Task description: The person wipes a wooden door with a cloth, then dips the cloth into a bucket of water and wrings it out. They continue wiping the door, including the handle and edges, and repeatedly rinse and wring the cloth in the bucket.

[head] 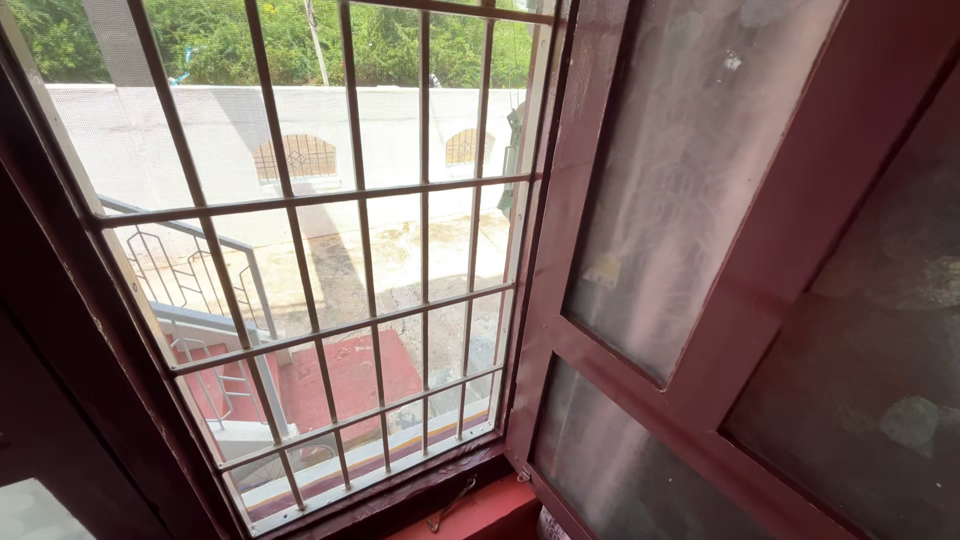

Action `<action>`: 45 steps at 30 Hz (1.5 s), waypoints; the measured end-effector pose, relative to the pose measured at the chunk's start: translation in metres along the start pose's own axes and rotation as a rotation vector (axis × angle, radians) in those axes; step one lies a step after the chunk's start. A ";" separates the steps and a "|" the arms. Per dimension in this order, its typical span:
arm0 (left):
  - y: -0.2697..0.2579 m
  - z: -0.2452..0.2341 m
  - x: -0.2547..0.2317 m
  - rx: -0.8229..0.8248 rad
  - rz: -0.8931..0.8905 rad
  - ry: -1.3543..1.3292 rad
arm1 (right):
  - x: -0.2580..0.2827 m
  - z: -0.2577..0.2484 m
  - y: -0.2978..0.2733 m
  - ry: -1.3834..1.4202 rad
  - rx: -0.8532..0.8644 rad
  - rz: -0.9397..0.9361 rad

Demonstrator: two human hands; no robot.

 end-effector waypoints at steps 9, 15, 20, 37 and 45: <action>-0.053 0.087 0.080 0.150 0.110 0.046 | -0.102 -0.049 -0.027 -0.133 0.021 0.089; -0.104 0.049 0.036 0.117 0.058 -0.065 | -0.085 -0.046 -0.051 -0.253 0.140 -0.040; -0.118 0.043 0.023 0.065 -0.053 -0.084 | -0.083 -0.050 -0.041 -0.309 0.119 -0.068; -0.136 0.049 0.027 -0.125 -0.053 -0.172 | -0.087 -0.060 -0.019 -0.432 0.062 -0.181; -0.142 0.047 0.027 -0.103 -0.091 -0.239 | -0.088 -0.053 -0.027 -0.403 0.110 -0.174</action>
Point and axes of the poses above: each hand's wrist, its own y-axis towards the middle knuckle, its own z-axis out of the palm, x = y × z, the point moved 8 cm from there along y, towards the middle knuckle, and after that the axes turned 5 degrees about z, right-handed, at the moved point
